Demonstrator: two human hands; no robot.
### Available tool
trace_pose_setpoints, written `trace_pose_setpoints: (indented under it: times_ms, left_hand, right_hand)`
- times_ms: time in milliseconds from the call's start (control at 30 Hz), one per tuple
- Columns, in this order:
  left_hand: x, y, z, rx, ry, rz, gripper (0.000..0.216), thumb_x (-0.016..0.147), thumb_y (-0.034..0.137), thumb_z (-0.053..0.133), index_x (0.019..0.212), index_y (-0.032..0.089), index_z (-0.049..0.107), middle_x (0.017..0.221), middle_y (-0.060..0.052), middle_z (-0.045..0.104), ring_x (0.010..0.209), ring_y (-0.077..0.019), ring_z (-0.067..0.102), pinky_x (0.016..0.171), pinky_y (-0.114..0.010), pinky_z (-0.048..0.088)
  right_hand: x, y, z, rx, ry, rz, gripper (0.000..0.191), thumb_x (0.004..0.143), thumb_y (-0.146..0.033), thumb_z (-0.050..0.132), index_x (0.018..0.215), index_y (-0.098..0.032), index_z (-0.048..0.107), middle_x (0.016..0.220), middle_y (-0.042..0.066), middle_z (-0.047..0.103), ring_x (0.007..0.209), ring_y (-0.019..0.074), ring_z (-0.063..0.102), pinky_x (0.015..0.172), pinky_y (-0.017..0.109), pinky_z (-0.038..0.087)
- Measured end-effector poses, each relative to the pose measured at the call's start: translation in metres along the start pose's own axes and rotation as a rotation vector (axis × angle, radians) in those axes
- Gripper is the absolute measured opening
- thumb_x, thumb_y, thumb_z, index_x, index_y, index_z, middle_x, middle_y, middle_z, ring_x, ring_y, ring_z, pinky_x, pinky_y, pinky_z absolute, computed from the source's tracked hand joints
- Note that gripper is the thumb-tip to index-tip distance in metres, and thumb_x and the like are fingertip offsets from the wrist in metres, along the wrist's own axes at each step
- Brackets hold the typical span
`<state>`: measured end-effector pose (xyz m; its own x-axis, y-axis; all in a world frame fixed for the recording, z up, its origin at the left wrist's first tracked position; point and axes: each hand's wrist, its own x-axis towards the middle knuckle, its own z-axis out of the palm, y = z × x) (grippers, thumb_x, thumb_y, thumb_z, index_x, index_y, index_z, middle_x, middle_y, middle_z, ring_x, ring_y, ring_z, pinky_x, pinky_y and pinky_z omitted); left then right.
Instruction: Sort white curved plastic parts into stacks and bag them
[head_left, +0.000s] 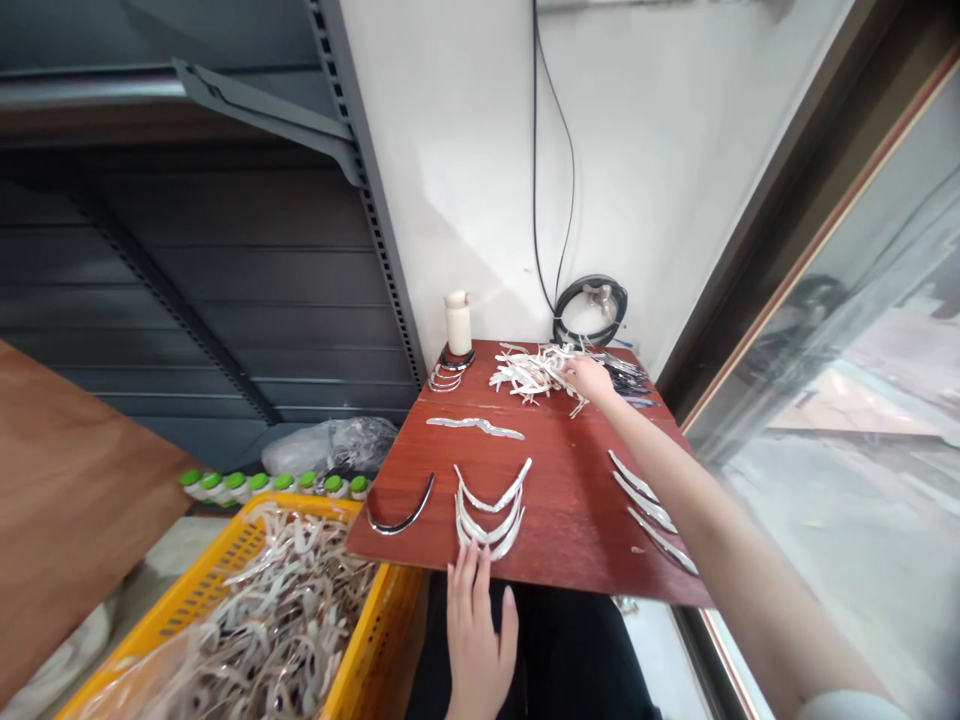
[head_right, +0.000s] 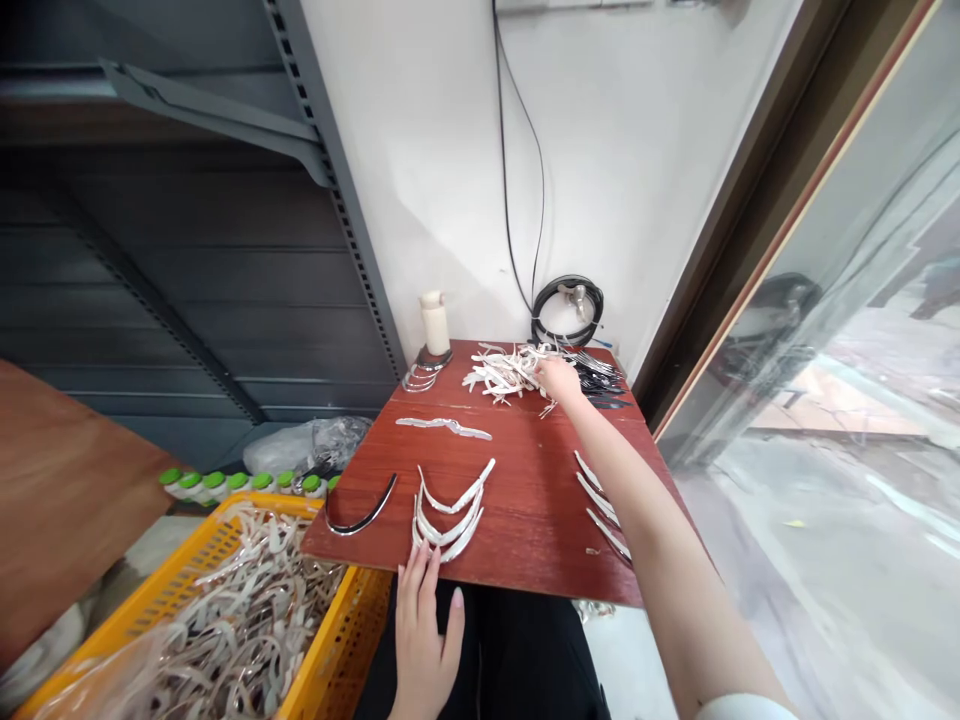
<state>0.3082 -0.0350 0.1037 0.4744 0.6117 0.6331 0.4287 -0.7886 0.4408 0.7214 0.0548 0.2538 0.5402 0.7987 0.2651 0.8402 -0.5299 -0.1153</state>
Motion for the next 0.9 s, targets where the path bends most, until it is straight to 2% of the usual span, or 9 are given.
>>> trace_pose_setpoints:
  times_ms: [133, 233, 400, 500, 667, 800, 900]
  left_hand:
    - [-0.001, -0.001, 0.001, -0.001, -0.005, -0.01, 0.063, 0.093, 0.016, 0.048, 0.152, 0.018, 0.027, 0.154, -0.013, 0.038, 0.146, -0.0243, 0.03, 0.12, -0.049, 0.025]
    - [-0.002, -0.001, 0.002, -0.002, -0.009, -0.013, 0.063, 0.093, 0.016, 0.048, 0.152, 0.019, 0.026, 0.154, -0.013, 0.038, 0.146, -0.0246, 0.03, 0.119, -0.05, 0.026]
    - [0.0, 0.001, 0.002, -0.012, 0.004, -0.017, 0.063, 0.093, 0.017, 0.048, 0.152, 0.02, 0.025, 0.152, -0.014, 0.04, 0.145, -0.0256, 0.032, 0.117, -0.053, 0.029]
    - [0.001, 0.002, 0.0, -0.017, 0.005, -0.02, 0.063, 0.093, 0.017, 0.048, 0.152, 0.021, 0.027, 0.152, -0.014, 0.041, 0.144, -0.0261, 0.034, 0.117, -0.053, 0.031]
    - [0.002, 0.003, -0.001, -0.006, 0.007, -0.026, 0.062, 0.093, 0.018, 0.049, 0.152, 0.021, 0.028, 0.152, -0.014, 0.041, 0.143, -0.0268, 0.035, 0.116, -0.052, 0.032]
    - [0.002, 0.003, 0.0, -0.004, 0.005, -0.026, 0.063, 0.093, 0.017, 0.049, 0.152, 0.021, 0.028, 0.152, -0.014, 0.041, 0.144, -0.0268, 0.034, 0.116, -0.052, 0.032]
    - [0.002, 0.003, 0.0, -0.008, 0.0, -0.025, 0.063, 0.093, 0.017, 0.049, 0.152, 0.021, 0.027, 0.152, -0.014, 0.04, 0.144, -0.0265, 0.033, 0.117, -0.052, 0.031]
  right_hand:
    - [0.015, 0.012, -0.017, 0.023, -0.001, -0.043, 0.022, 0.092, -0.033, 0.055, 0.105, -0.022, 0.069, 0.105, 0.006, 0.073, 0.096, 0.0198, 0.065, 0.077, 0.025, 0.045]
    - [0.022, 0.018, -0.03, 0.012, 0.022, -0.05, 0.026, 0.094, -0.036, 0.052, 0.108, -0.022, 0.068, 0.107, 0.006, 0.074, 0.097, 0.0205, 0.066, 0.075, 0.025, 0.044]
    - [0.02, 0.016, -0.042, -0.049, 0.028, -0.06, 0.026, 0.092, -0.038, 0.053, 0.104, -0.023, 0.07, 0.103, 0.006, 0.075, 0.095, 0.0212, 0.067, 0.074, 0.025, 0.044]
    - [0.015, 0.012, -0.047, -0.103, 0.034, -0.08, 0.027, 0.094, -0.034, 0.049, 0.107, -0.02, 0.068, 0.104, 0.01, 0.074, 0.095, 0.0234, 0.067, 0.076, 0.028, 0.044]
    - [0.01, 0.002, -0.059, -0.183, -0.008, -0.152, 0.026, 0.094, -0.018, 0.045, 0.114, -0.013, 0.061, 0.093, 0.018, 0.073, 0.089, 0.0266, 0.068, 0.078, 0.033, 0.043]
    - [0.005, -0.004, -0.072, -0.178, -0.035, -0.198, 0.025, 0.092, -0.012, 0.047, 0.112, -0.015, 0.061, 0.102, 0.018, 0.071, 0.102, 0.0264, 0.065, 0.088, 0.034, 0.041]
    - [0.0, -0.006, -0.083, -0.147, -0.029, -0.154, 0.027, 0.091, -0.008, 0.046, 0.112, -0.015, 0.062, 0.115, 0.02, 0.067, 0.114, 0.0286, 0.06, 0.095, 0.038, 0.038]
